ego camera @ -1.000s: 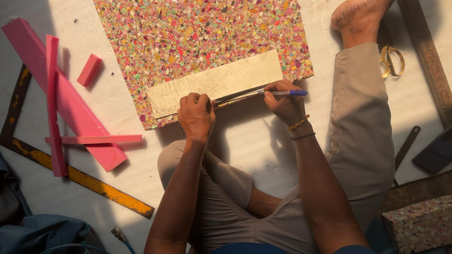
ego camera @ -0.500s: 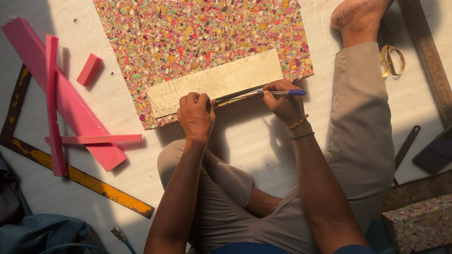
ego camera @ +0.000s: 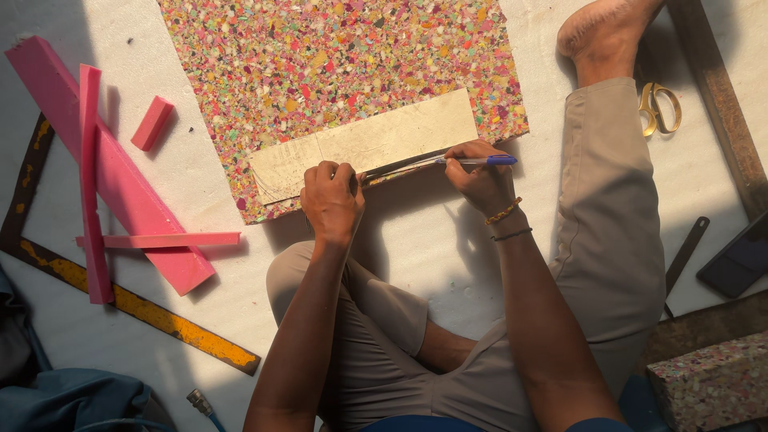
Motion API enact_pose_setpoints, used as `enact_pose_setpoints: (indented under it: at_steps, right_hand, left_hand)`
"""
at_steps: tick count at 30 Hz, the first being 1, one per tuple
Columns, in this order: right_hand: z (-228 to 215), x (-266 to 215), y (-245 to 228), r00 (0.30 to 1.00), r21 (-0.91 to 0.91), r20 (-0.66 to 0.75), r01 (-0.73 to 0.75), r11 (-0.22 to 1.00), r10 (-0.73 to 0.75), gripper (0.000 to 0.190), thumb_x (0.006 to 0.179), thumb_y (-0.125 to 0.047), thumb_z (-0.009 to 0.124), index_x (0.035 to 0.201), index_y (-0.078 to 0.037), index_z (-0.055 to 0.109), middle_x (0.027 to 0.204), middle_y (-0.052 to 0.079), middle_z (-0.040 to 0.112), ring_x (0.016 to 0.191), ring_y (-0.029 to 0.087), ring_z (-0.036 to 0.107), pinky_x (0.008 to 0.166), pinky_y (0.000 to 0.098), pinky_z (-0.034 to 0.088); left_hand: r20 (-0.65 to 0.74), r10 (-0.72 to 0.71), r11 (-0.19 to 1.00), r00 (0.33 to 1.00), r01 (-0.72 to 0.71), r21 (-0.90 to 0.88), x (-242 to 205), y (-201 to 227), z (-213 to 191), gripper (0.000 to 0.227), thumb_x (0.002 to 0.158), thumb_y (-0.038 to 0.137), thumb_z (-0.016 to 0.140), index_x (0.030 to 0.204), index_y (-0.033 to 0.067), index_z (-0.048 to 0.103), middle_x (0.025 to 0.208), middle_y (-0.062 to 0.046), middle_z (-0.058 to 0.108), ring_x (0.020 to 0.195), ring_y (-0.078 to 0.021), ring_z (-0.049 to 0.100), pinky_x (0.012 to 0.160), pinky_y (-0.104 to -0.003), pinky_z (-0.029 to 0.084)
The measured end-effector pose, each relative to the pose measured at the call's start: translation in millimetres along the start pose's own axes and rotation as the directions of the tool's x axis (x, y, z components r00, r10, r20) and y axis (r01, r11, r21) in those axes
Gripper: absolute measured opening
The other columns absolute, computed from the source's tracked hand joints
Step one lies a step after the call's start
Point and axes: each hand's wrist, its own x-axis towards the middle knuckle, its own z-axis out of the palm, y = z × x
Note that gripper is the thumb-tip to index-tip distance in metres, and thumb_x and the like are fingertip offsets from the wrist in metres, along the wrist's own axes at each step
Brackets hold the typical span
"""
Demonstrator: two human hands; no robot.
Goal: The person measures and marks a rectangular piece of foam using a ruler and pen, then cuts it into smaller pieces using scissors. They also draw a curved line on one of the cut pieces.
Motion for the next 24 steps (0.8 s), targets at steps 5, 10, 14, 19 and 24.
enact_pose_setpoints:
  at_steps: [5, 10, 14, 19, 24]
  right_hand:
    - [-2.0, 1.8, -4.5, 1.0, -0.032, 0.0, 0.02, 0.999, -0.02, 0.005, 0.084, -0.005, 0.073, 0.088, -0.004, 0.073, 0.086, 0.009, 0.074, 0.084, 0.022, 0.072, 0.076, 0.0323, 0.056]
    - [-10.7, 4.3, -14.2, 0.995, 0.111, -0.055, 0.087, 0.99, -0.081, 0.015, 0.093, -0.001, 0.068, 0.107, -0.001, 0.073, 0.098, 0.009, 0.076, 0.095, 0.021, 0.073, 0.091, 0.0348, 0.055]
    - [-16.1, 6.7, -16.2, 0.989, 0.05, -0.053, 0.14, 0.989, -0.138, 0.016, 0.091, 0.0, 0.069, 0.106, -0.001, 0.074, 0.104, 0.012, 0.075, 0.1, 0.025, 0.07, 0.092, 0.0367, 0.055]
    - [-6.3, 7.1, -9.2, 0.998, -0.03, 0.039, 0.055, 0.998, -0.054, 0.01, 0.084, -0.004, 0.073, 0.094, -0.003, 0.073, 0.089, 0.01, 0.074, 0.087, 0.023, 0.072, 0.082, 0.0341, 0.056]
    - [2.2, 3.3, -0.8, 0.999, 0.001, 0.046, 0.026, 1.0, -0.026, 0.008, 0.086, -0.005, 0.073, 0.093, -0.004, 0.074, 0.087, 0.008, 0.075, 0.086, 0.022, 0.071, 0.079, 0.0339, 0.056]
  left_hand:
    - [0.011, 0.019, 1.0, 1.0, -0.019, 0.009, 7.5, 1.0, -2.3, 0.019, 0.087, 0.027, 0.081, 0.084, 0.0132, 0.069, 0.094, -0.003, 0.062, 0.094, -0.0278, 0.058, 0.074, -0.045, 0.046]
    - [-0.038, 0.079, 0.997, 0.996, -0.08, -0.023, 28.8, 3.9, 0.5, 0.021, 0.085, 0.027, 0.082, 0.082, 0.0124, 0.067, 0.094, -0.003, 0.063, 0.093, -0.0278, 0.057, 0.071, -0.045, 0.044]
    - [-0.101, 0.091, 0.995, 0.991, -0.095, -0.035, 48.6, 15.5, 13.5, 0.022, 0.087, 0.028, 0.082, 0.083, 0.0127, 0.067, 0.093, -0.002, 0.062, 0.092, -0.027, 0.057, 0.071, -0.044, 0.042]
    - [-0.145, 0.11, 0.994, 0.983, -0.111, 0.0, 51.6, 25.8, 33.1, 0.019, 0.089, 0.027, 0.08, 0.087, 0.0133, 0.066, 0.094, -0.002, 0.06, 0.094, -0.027, 0.056, 0.072, -0.045, 0.04]
    - [-0.21, 0.142, 0.99, 0.967, -0.142, 0.013, 42.5, 20.8, 42.2, 0.02, 0.093, 0.028, 0.079, 0.092, 0.0139, 0.064, 0.099, -0.002, 0.058, 0.101, -0.0264, 0.055, 0.079, -0.045, 0.04]
